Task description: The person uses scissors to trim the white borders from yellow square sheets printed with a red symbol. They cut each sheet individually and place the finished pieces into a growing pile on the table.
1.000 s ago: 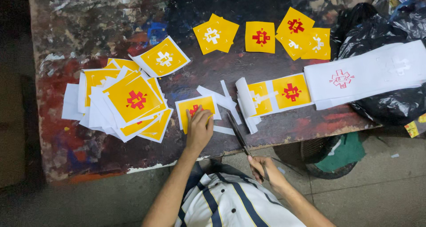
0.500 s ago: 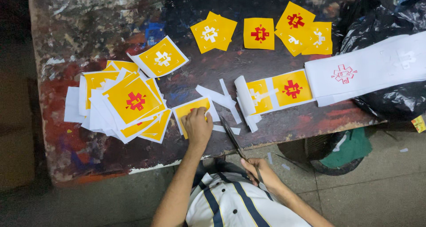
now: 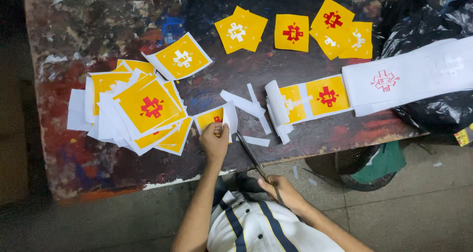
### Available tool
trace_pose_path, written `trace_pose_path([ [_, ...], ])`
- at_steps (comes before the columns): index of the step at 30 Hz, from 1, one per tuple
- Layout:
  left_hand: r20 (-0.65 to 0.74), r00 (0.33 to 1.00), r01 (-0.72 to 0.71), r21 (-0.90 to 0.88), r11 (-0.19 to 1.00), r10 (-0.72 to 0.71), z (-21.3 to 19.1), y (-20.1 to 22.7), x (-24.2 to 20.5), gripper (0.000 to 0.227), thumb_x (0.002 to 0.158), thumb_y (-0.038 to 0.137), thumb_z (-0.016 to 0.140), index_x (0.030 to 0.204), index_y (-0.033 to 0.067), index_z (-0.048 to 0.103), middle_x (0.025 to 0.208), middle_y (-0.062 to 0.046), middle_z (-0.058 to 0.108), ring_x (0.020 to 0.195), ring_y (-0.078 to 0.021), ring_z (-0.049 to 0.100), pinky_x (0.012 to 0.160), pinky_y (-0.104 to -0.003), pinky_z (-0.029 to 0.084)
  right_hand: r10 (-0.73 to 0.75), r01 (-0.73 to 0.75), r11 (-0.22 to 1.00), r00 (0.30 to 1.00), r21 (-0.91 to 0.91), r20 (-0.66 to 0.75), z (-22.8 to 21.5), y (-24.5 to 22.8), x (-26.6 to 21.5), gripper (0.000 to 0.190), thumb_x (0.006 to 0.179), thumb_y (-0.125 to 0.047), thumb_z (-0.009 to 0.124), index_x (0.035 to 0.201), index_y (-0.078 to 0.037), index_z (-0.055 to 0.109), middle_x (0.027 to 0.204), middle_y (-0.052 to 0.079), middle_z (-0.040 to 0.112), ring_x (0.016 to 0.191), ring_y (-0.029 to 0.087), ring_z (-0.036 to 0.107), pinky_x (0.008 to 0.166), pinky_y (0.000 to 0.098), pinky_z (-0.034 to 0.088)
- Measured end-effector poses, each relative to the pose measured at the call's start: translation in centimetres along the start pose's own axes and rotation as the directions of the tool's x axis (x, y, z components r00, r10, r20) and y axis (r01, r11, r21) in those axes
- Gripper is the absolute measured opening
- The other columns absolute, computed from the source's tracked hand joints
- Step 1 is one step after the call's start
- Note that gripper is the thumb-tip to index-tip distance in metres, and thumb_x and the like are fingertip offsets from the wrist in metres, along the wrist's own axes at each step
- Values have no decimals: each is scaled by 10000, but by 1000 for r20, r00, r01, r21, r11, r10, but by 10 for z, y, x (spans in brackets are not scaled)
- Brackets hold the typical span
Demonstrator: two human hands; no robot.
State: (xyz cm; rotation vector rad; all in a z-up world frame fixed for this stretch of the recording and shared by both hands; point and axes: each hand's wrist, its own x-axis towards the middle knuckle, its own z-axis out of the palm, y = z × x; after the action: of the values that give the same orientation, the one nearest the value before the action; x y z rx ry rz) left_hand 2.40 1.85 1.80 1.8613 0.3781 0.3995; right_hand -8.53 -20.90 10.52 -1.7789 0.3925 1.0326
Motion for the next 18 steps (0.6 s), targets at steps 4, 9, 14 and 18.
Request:
trace_pose_path([
  [4,-32,999,-3,24,1000,4,5,-2,-1,124,841,91,785,921,26,715,746,-63,709,621,-157,683,592,-288,543,-56,56,998,998,-34,-2,3,4,-4,514,931,-523,648,700,-69,584,588,-25,509,564,86,438,515,306,352],
  [9,-38,999,-27,66,997,29,15,-6,-7,165,848,91,783,986,48,702,725,-51,688,623,-184,655,653,-343,530,-42,41,999,999,-29,-31,6,13,-1,526,930,-543,634,692,-76,592,562,-13,516,529,96,439,494,308,336],
  [14,0,997,-81,44,996,81,14,-10,-10,326,891,99,726,1204,39,656,741,-39,705,713,-211,658,826,-391,461,-73,71,997,995,-33,-65,15,1,34,552,934,-556,622,670,-77,546,486,7,487,416,116,467,423,311,340],
  [18,65,996,-56,4,998,55,10,-10,-9,385,919,106,687,1291,37,619,738,-40,702,718,-213,656,895,-388,427,-119,122,992,989,23,-83,22,-16,45,567,930,-549,660,645,-72,546,497,-14,469,415,103,429,410,302,332],
])
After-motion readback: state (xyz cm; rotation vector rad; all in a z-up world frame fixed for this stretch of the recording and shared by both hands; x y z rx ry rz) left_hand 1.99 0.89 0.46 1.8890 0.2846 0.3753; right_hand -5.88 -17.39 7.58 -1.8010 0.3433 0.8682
